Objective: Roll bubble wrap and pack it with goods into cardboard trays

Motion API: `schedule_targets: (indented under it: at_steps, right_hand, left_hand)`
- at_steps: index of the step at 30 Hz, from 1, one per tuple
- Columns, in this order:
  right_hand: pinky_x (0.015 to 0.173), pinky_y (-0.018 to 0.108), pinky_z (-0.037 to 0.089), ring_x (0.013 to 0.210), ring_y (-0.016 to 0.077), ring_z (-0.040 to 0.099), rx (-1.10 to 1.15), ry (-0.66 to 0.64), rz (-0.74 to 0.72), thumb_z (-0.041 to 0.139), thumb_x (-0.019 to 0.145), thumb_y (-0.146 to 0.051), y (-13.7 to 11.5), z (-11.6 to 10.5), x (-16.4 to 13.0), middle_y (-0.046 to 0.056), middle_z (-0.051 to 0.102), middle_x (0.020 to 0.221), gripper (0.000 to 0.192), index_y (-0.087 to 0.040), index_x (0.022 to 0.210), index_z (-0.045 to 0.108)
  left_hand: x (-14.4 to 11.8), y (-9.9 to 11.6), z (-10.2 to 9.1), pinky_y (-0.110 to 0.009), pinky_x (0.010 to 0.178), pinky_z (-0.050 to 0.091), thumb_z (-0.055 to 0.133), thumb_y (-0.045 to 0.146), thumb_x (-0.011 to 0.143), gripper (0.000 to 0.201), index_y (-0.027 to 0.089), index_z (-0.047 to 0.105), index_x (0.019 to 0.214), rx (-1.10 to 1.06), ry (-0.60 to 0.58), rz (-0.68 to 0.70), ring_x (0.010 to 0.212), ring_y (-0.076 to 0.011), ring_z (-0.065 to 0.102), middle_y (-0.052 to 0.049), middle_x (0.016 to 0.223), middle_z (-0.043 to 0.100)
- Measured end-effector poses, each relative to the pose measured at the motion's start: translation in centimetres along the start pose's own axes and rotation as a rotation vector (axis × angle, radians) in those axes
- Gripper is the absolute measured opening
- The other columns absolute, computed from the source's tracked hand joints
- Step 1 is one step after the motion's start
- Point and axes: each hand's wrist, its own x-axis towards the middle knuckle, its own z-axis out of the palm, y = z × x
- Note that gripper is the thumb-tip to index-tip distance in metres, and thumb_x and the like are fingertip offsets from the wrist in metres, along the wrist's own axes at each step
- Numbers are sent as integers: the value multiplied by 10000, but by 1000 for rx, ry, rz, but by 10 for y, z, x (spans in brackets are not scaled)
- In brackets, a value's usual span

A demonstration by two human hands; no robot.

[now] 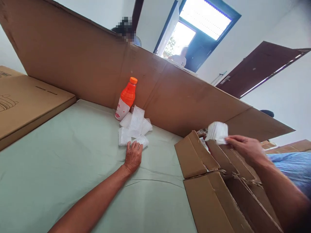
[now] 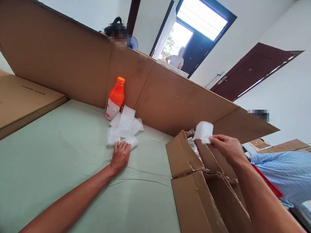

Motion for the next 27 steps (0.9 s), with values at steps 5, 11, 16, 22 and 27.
schedule_targets:
  at_steps: [5, 11, 16, 22, 27]
  right_hand:
    - [687, 290, 473, 797, 221, 688, -48, -141, -84, 483, 865, -313, -84, 11, 4, 114, 774, 895, 372, -149, 1030, 773]
    - [846, 313, 510, 1019, 258, 712, -97, -279, -67, 556, 914, -224, -165, 139, 2, 116, 772, 1038, 239, -207, 991, 781]
    - [926, 434, 562, 1067, 220, 665, 9, -409, -102, 629, 981, -370, -186, 228, -4, 91, 667, 1222, 303, -169, 1206, 650]
    - [909, 380, 553, 1012, 223, 693, 260, -391, -186, 523, 1004, -320, -163, 268, 3, 75, 739, 1113, 287, -169, 1167, 703]
    - [1021, 389, 493, 1214, 268, 635, 424, -223, -187, 263, 1016, -378, -144, 282, -5, 175, 617, 1408, 589, -109, 1491, 486]
  left_hand:
    - [0, 0, -3, -570, 1148, 289, 500, 30, 859, 396, 216, 634, 1181, -6, 10, -18, 1307, -314, 500, -127, 1283, 636]
    - [4, 1, -14, -453, 892, 451, 547, 72, 859, 250, 193, 675, 1037, -6, -49, 9, 966, -270, 595, -103, 1006, 673]
    - [6, -1, -12, -401, 800, 444, 572, 98, 853, 208, 200, 674, 1003, -12, -128, 15, 899, -258, 594, -74, 908, 679]
    - [6, -3, -6, -422, 951, 444, 584, 110, 837, 414, 171, 616, 1246, -29, -153, 12, 1093, -267, 586, -110, 1231, 675]
    - [6, -2, -6, -445, 1010, 449, 587, 122, 832, 396, 174, 637, 1221, -5, -156, 6, 1183, -280, 572, -122, 1326, 644]
